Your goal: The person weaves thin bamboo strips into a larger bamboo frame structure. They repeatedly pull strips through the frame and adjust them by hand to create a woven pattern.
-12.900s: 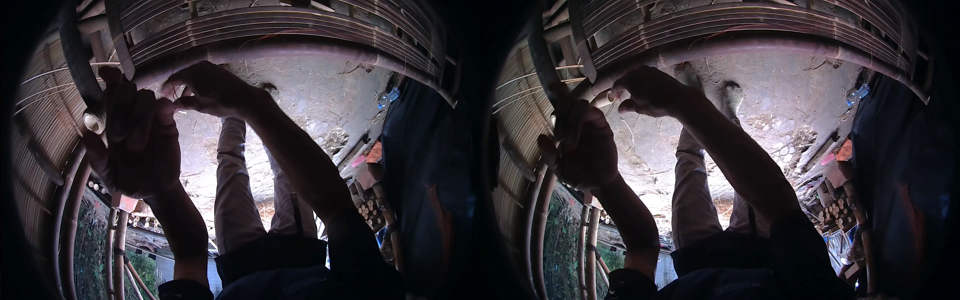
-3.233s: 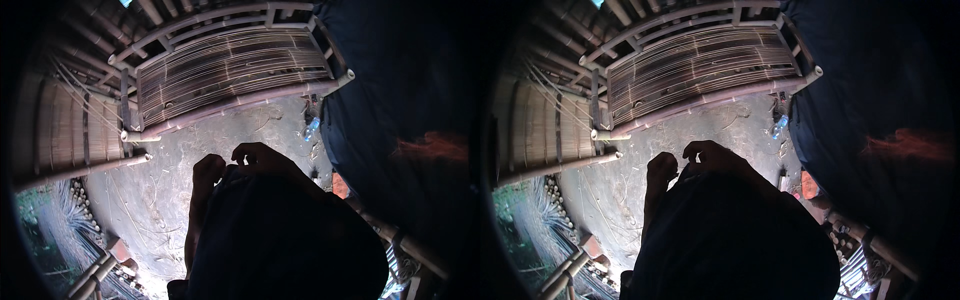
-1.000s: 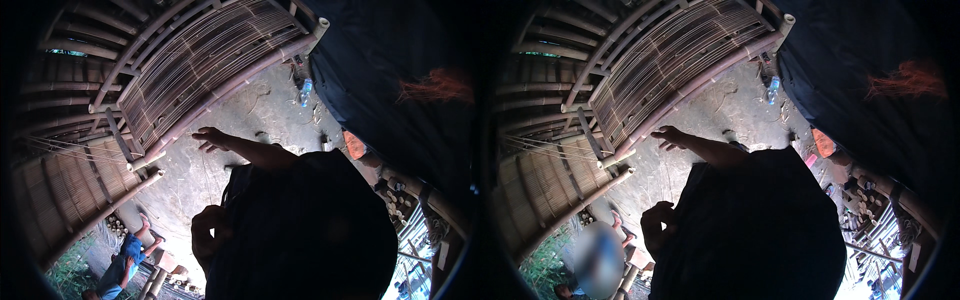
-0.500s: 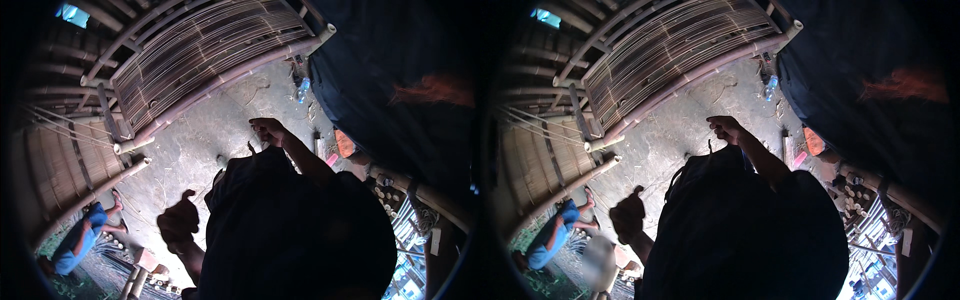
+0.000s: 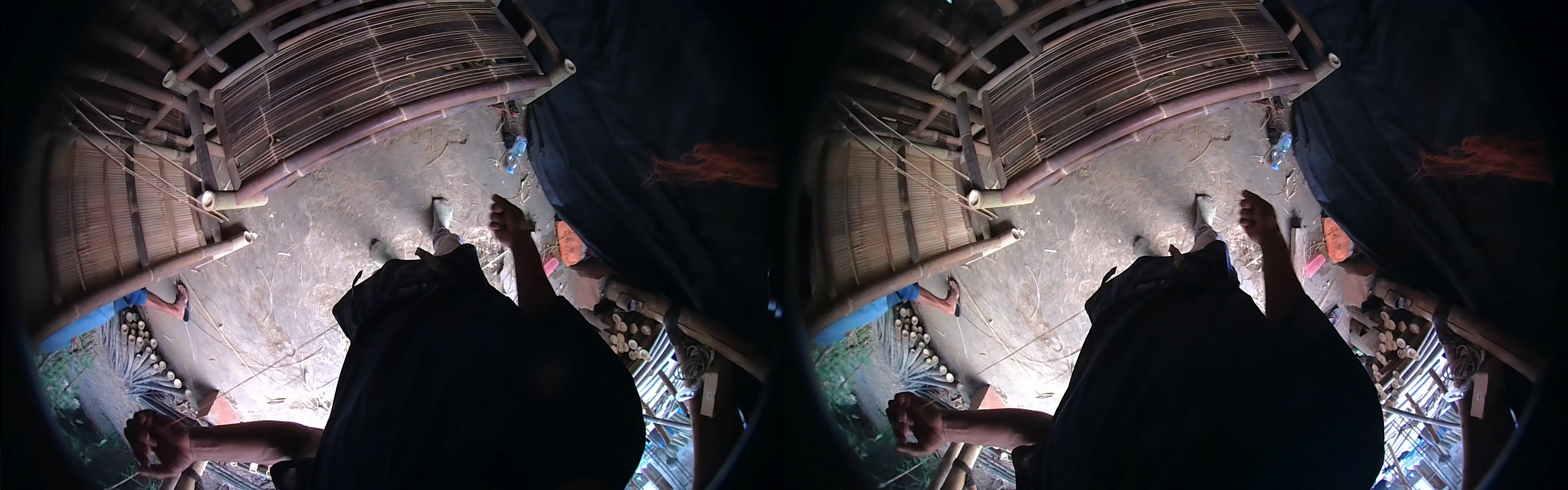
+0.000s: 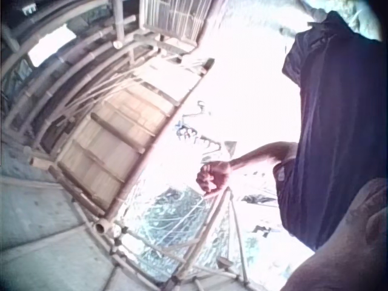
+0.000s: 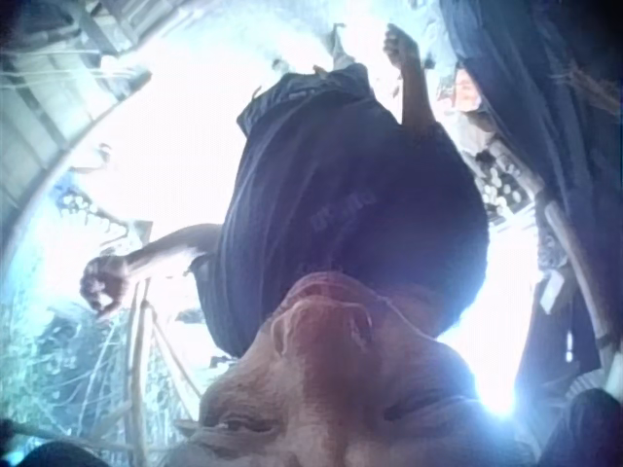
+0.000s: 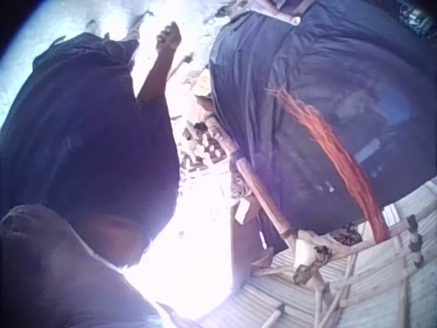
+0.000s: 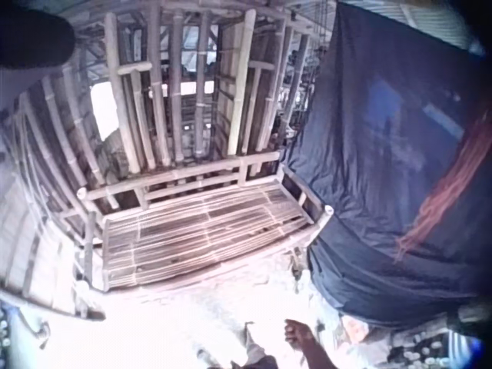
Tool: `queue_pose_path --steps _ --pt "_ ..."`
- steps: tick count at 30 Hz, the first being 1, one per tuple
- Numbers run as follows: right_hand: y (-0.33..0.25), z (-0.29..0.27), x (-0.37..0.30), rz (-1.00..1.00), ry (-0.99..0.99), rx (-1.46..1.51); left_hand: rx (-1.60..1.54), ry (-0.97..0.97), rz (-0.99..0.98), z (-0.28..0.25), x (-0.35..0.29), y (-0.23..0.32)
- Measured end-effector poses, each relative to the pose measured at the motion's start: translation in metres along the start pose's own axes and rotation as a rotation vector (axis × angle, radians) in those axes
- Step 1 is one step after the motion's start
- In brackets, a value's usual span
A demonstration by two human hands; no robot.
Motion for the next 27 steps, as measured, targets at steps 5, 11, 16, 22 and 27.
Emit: queue_pose_path --steps 5,11,16,22,27 --pt "-0.020 -0.109 -0.059 -0.090 0.125 -0.024 0.101 0.283 -0.009 -0.136 0.005 -0.006" --pt "-0.021 -0.215 -0.170 -0.106 0.344 -0.178 0.184 0.394 -0.220 -0.258 -0.037 -0.061" --pt "-0.009 -0.277 -0.242 0.149 0.685 -0.431 0.381 0.418 -0.317 -0.326 -0.080 -0.101" --pt "-0.014 -0.370 -0.254 0.108 1.133 -0.656 0.696 0.436 -0.604 -0.292 -0.169 -0.199" --pt "-0.078 -0.439 -0.175 -0.338 1.653 -1.384 0.804 0.129 -0.925 -0.284 -0.243 -0.262"
Point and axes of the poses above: each hand's wrist, its own x-axis towards the middle knuckle, its own z-axis out of the palm, y = z × x, the point moved 9 cm from there along x, towards the middle knuckle, and after that the axes turned 12 degrees about z, right-handed, at the moved point
